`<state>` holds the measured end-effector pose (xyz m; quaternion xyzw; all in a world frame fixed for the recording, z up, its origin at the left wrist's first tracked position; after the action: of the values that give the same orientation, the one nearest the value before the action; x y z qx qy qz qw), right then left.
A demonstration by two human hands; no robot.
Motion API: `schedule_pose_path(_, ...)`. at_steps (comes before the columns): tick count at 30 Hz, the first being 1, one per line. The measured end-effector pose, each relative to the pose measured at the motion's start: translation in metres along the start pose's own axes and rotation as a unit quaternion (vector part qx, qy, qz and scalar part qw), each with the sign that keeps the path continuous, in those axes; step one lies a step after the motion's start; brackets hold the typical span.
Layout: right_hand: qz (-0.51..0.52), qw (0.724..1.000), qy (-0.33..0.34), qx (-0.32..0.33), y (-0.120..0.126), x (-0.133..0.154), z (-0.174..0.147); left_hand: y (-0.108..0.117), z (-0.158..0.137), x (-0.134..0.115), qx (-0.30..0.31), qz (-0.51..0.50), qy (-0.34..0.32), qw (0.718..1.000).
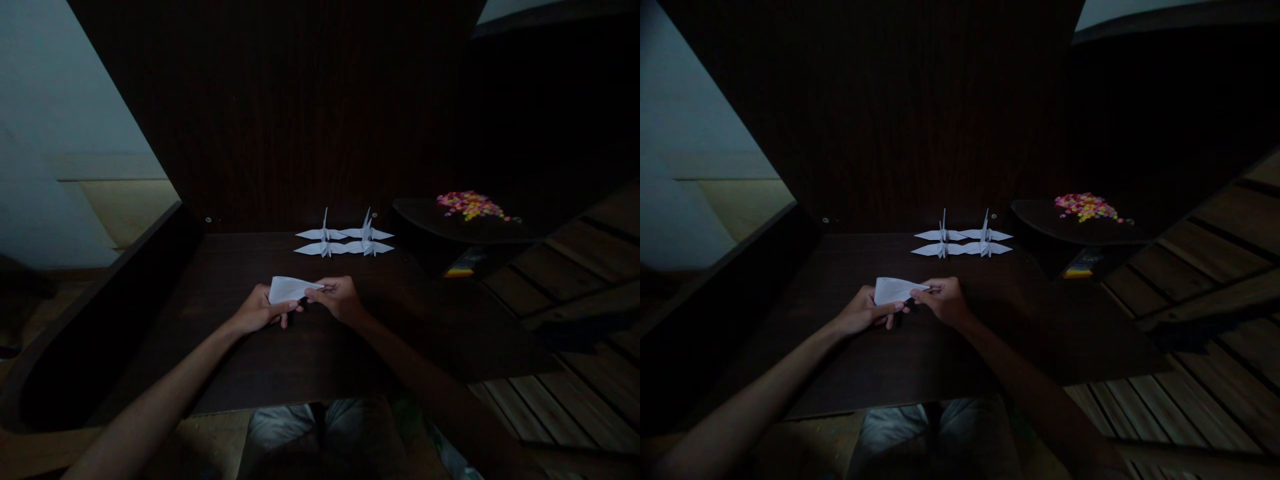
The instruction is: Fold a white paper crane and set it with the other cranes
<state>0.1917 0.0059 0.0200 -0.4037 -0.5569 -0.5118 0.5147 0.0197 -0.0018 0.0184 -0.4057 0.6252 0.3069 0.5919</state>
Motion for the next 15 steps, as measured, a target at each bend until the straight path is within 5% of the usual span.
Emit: schedule_pose_path(15, 0.05, 0.998, 0.02, 0.014, -0.0022, 0.0028, 0.0018, 0.0069, 0.0008, 0.0077, -0.024, -0.078, 0.04, 0.996)
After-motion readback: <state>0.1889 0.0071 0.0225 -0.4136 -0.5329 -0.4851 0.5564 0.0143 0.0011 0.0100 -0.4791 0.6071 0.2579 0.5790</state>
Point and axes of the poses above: each hand's wrist, its own z-axis towards the middle knuckle, its own y-axis out of the back of the hand, x = y × z, the point moved 4 cm from there along z, towards the middle knuckle, and after that the axes turned 9 degrees about -z, right-handed, at the moved point
